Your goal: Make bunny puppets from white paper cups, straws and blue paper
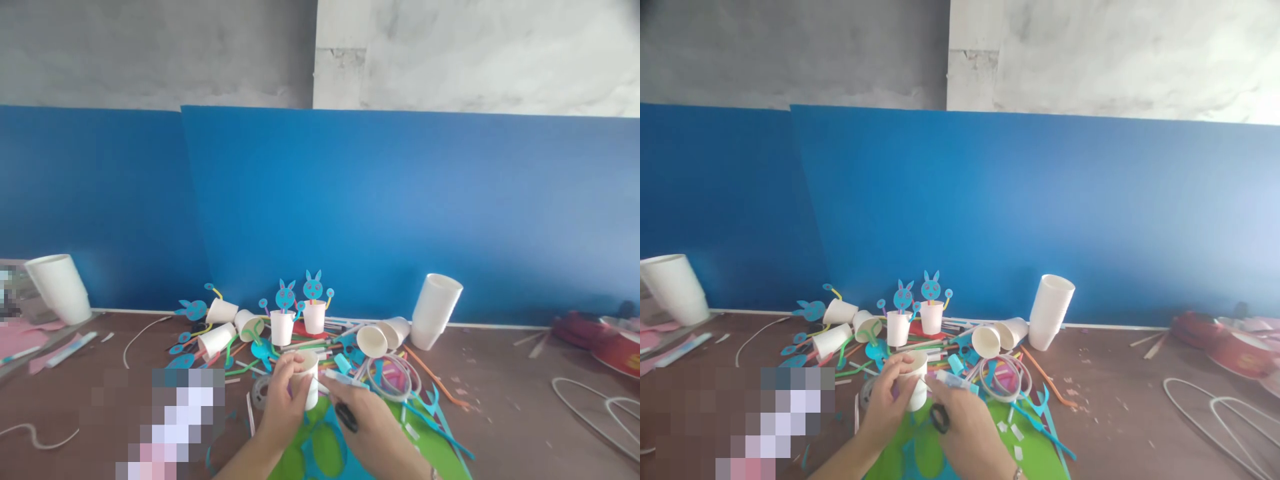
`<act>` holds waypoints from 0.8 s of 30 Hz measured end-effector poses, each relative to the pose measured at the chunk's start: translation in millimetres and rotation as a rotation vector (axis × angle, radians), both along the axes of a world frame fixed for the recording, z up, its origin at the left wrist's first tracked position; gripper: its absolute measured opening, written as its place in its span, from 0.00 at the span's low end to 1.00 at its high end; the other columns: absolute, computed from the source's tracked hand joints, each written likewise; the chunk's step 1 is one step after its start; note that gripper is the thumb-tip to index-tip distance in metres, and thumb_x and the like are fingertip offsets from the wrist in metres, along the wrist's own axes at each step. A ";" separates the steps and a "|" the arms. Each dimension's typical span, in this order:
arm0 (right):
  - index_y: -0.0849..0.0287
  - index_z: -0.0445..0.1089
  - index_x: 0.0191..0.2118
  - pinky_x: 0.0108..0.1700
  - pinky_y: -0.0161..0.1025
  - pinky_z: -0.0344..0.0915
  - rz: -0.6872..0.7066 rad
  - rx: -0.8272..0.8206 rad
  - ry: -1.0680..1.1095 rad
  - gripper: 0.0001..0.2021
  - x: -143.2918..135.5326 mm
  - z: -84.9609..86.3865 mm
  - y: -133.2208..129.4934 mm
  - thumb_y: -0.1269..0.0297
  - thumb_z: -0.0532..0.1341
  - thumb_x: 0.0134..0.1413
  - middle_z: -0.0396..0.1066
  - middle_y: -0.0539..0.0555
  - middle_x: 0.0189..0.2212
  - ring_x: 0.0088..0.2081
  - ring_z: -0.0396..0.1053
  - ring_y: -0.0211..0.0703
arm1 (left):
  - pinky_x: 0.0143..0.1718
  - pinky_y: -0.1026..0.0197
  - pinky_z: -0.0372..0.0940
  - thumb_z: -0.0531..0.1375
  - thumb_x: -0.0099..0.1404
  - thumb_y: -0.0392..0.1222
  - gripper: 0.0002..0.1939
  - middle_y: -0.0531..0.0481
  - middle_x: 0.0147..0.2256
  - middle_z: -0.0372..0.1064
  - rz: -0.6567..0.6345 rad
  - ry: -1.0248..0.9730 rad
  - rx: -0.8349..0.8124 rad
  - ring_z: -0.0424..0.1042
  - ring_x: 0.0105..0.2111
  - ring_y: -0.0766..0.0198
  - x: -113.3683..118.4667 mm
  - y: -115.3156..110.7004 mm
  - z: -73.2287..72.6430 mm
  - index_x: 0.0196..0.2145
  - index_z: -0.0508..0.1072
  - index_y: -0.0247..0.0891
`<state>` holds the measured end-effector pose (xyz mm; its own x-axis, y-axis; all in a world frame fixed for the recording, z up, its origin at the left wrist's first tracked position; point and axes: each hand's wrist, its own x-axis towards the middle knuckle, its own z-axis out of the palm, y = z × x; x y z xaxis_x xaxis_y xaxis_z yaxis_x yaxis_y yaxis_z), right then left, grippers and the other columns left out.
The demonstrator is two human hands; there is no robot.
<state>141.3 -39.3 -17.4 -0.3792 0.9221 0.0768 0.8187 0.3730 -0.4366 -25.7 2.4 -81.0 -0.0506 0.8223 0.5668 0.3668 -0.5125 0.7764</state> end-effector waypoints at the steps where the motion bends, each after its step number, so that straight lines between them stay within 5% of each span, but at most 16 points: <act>1: 0.54 0.64 0.59 0.39 0.35 0.65 -0.012 -0.002 -0.009 0.32 -0.3 1.0 -0.8 0.79 0.52 0.46 0.78 0.56 0.37 0.38 0.75 0.47 | 0.47 0.49 0.65 0.57 0.63 0.47 0.10 0.41 0.42 0.69 0.002 0.000 0.000 0.70 0.45 0.51 0.2 -0.3 0.4 0.31 0.71 0.38; 18: 0.55 0.61 0.62 0.34 0.38 0.66 -0.071 -0.015 -0.159 0.34 -3.8 3.5 -4.1 0.79 0.52 0.45 0.77 0.60 0.38 0.36 0.76 0.53 | 0.47 0.47 0.65 0.55 0.63 0.50 0.12 0.40 0.42 0.69 0.004 0.023 -0.005 0.69 0.46 0.50 1.8 -2.7 -0.8 0.30 0.70 0.39; 24: 0.53 0.70 0.55 0.39 0.34 0.66 -0.028 -0.024 0.107 0.25 -3.3 5.8 -0.7 0.76 0.50 0.53 0.78 0.56 0.38 0.41 0.75 0.48 | 0.47 0.47 0.65 0.56 0.63 0.49 0.11 0.41 0.42 0.69 0.008 0.006 -0.026 0.70 0.45 0.50 2.1 -2.1 0.2 0.30 0.70 0.39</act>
<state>138.0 -40.1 -11.5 -0.3440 0.9344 0.0931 0.7771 0.3389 -0.5303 -23.7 0.2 -80.7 -0.0540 0.8363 0.5457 0.3760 -0.4893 0.7869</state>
